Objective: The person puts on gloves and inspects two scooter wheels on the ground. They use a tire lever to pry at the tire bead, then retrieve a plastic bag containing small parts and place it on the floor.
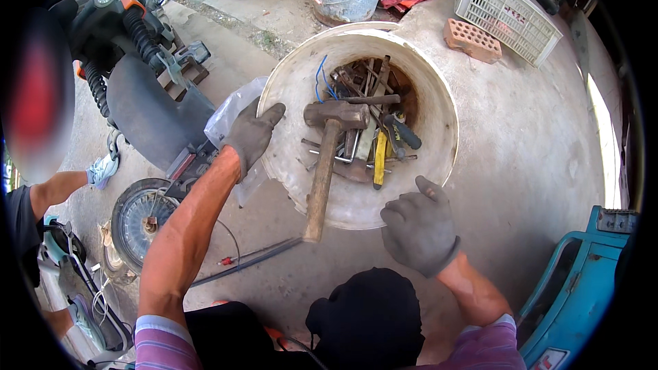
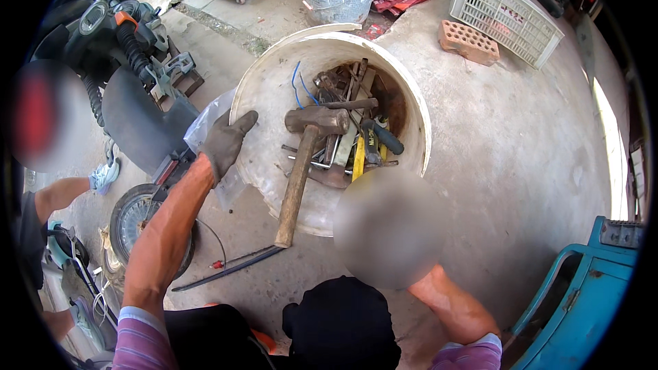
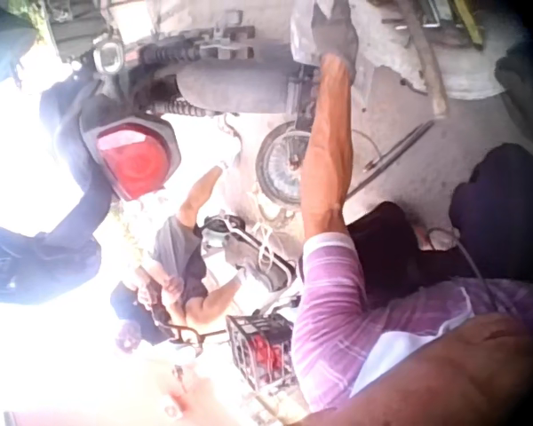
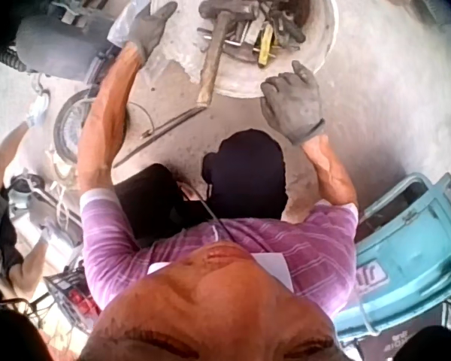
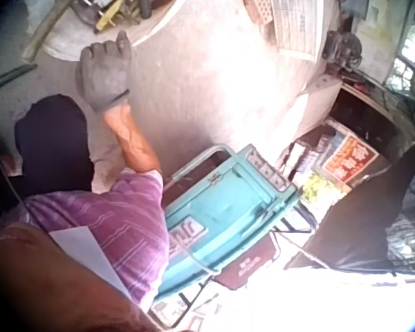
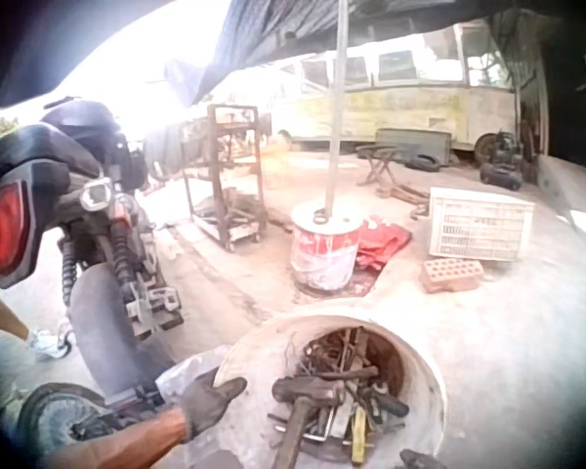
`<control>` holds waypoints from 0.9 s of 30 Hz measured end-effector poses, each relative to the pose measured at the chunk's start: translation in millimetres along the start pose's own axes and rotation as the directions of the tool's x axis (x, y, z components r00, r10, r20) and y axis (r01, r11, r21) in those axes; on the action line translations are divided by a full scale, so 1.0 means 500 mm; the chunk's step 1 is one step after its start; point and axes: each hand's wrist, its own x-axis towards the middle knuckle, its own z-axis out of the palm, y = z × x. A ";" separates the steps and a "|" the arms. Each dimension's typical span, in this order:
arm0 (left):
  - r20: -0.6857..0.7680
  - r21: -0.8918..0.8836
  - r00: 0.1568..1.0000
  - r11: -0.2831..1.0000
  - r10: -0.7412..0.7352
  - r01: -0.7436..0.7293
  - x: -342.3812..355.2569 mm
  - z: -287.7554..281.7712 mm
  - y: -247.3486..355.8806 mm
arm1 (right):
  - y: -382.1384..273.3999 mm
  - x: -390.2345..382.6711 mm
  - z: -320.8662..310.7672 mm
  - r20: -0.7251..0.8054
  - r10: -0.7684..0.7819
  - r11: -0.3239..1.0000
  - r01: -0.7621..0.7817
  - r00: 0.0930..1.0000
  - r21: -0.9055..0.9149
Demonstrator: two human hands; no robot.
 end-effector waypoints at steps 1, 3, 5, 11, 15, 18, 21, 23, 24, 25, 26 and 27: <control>0.005 -0.012 1.000 1.000 0.013 -0.013 0.002 0.004 -0.009 | -0.002 0.000 -0.004 0.017 0.005 1.000 -0.005 1.000 0.010; 0.009 -0.033 0.999 0.999 0.043 -0.043 0.014 0.010 -0.034 | -0.007 0.004 -0.014 0.044 0.010 0.999 -0.011 0.999 0.030; -0.041 0.041 0.996 0.996 0.080 -0.078 0.026 0.021 -0.036 | 0.014 -0.031 0.027 -0.020 0.101 0.981 -0.096 0.995 0.170; 0.017 0.199 0.973 0.953 0.231 -0.229 -0.032 0.042 0.044 | 0.005 0.039 -0.085 0.096 0.104 0.989 -0.113 0.990 0.091; 0.063 0.305 0.942 0.892 0.331 -0.334 -0.032 0.037 0.023 | 0.051 0.049 -0.085 0.147 0.129 0.979 -0.150 0.981 0.137; -0.051 0.309 0.886 0.851 0.461 -0.425 -0.045 0.039 -0.025 | 0.051 0.100 -0.079 0.191 0.232 0.902 -0.284 0.954 0.326; -0.049 0.286 0.940 0.906 0.338 -0.311 -0.047 0.041 -0.025 | 0.056 0.159 -0.029 0.376 0.317 0.788 -0.462 0.871 0.407; -0.088 0.170 0.955 0.949 0.282 -0.264 -0.062 0.045 -0.017 | 0.054 0.197 0.011 0.494 0.455 0.773 -0.604 0.741 0.194; -0.104 0.160 0.952 0.949 0.288 -0.270 -0.061 0.050 -0.027 | 0.051 0.214 0.032 0.538 0.464 0.768 -0.622 0.703 0.151; -0.107 0.155 0.953 0.952 0.282 -0.264 -0.065 0.051 -0.026 | 0.045 0.227 0.045 0.587 0.461 0.784 -0.615 0.665 0.081; -0.108 0.149 0.955 0.954 0.277 -0.260 -0.070 0.054 -0.026 | 0.039 0.237 0.056 0.632 0.462 0.797 -0.603 0.621 0.010; -0.110 0.144 0.956 0.956 0.272 -0.255 -0.073 0.054 -0.027 | 0.036 0.242 0.067 0.673 0.465 0.809 -0.584 0.576 -0.060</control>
